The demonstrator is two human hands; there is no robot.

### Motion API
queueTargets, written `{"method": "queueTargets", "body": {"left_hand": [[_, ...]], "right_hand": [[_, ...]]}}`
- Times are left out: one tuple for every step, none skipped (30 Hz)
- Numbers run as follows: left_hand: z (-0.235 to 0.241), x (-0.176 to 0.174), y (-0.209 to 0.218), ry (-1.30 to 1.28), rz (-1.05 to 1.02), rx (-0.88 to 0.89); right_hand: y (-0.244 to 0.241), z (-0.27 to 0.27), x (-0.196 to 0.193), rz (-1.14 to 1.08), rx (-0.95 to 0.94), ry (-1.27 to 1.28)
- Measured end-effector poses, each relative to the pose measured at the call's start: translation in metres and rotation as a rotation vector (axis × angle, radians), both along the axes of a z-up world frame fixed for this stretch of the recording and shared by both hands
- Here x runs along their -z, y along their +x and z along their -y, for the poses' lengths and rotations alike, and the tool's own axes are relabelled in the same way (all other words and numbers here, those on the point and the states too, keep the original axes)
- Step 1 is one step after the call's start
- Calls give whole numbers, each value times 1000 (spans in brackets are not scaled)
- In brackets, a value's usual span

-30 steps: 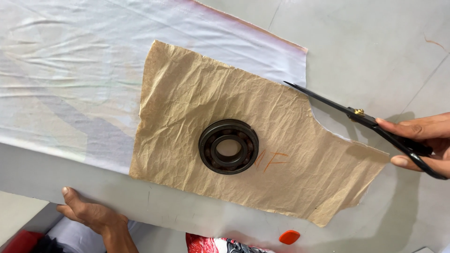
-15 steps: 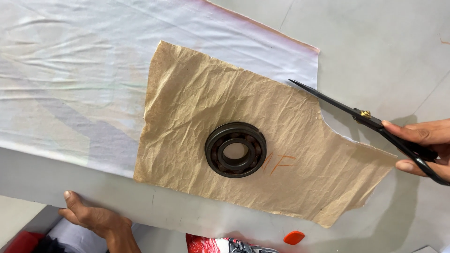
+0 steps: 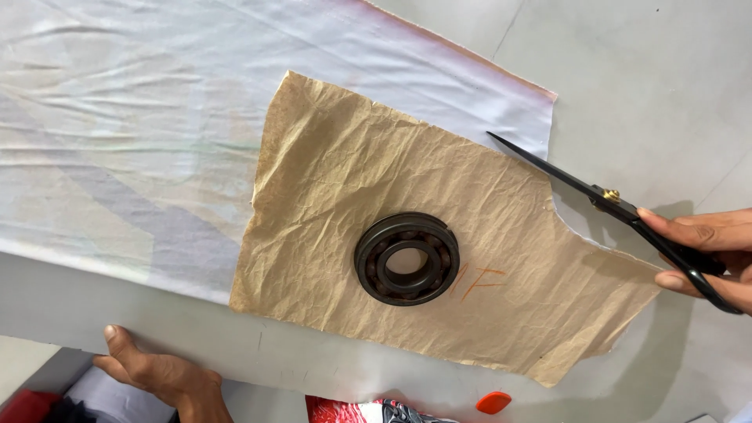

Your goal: Cutting a garment piece from a layer of fabric using a paper pattern and large scissors.

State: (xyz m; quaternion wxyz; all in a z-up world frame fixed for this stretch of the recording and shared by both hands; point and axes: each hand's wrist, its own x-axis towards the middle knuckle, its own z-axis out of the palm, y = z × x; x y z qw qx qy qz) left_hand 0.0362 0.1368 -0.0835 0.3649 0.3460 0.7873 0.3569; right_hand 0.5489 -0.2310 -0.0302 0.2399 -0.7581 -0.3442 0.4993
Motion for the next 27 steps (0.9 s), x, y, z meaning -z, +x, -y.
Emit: {"method": "queueTargets", "body": {"left_hand": [[0, 1, -1, -2, 0, -1], [0, 2, -2, -4, 0, -7], [0, 2, -3, -4, -2, -14], [0, 0, 0, -4, -3, -14], [0, -1, 3, -11, -8, -31], [0, -3, 7, -18, -14, -47], [1, -3, 7, -18, -15, -48], [0, -4, 7, -26, -27, -46], [0, -4, 8, -32, -37, -46], [0, -2, 5, -30, -38, -49], [0, 0, 3, -14, -21, -45], [0, 2, 0, 2, -4, -41], [-1, 0, 2, 3, -5, -46], [-1, -1, 4, 4, -3, -46], [0, -2, 6, -1, 1, -42], [0, -2, 5, -6, 0, -44], [0, -1, 4, -17, -12, -50], [0, -1, 3, -28, -23, -57], [1, 3, -3, -26, -21, -61], [1, 6, -10, -3, -11, -49], [2, 10, -16, 20, 0, -39], [2, 11, -14, 24, 4, -45], [1, 10, -13, 11, -3, -51], [1, 10, -13, -3, -10, -58], [1, 10, -14, -1, -11, -63], [2, 11, -15, 6, -3, -54], [2, 12, -16, 10, 3, -44]], "right_hand": [[0, 0, 0, 0, -1, -2], [0, -1, 0, -3, 14, 1], [0, -1, 0, -8, 28, 6], [1, -5, 1, -8, 28, 5], [2, -8, 1, 0, 18, 8], [2, -12, 1, 8, 8, 11], [2, -12, 1, 6, 7, 11], [2, -12, 2, 14, 20, -18], [3, -13, 3, 23, 31, -45], [2, -17, 1, 22, 28, -43], [2, -21, -1, 28, -8, -20], [2, -26, -3, 34, -44, 3], [5, -18, 3, 33, -50, 4], [9, -11, 9, 48, -84, 15], [11, -1, 13, 64, -115, 21], [10, -3, 12, 63, -117, 17], [10, -6, 11, 73, -125, 44], [10, -9, 11, 82, -134, 71], [9, -12, 9, 84, -138, 73], [7, -16, 8, 83, -121, 71], [7, -21, 6, 83, -106, 71], [8, -24, 5, 87, -111, 75], [6, -26, 4, 44, -69, 41], [5, -28, 4, 0, -26, 6], [6, -30, 4, 0, -31, 8], [7, -32, 5, 26, -61, 12], [6, -33, 5, 50, -88, 12]]}}
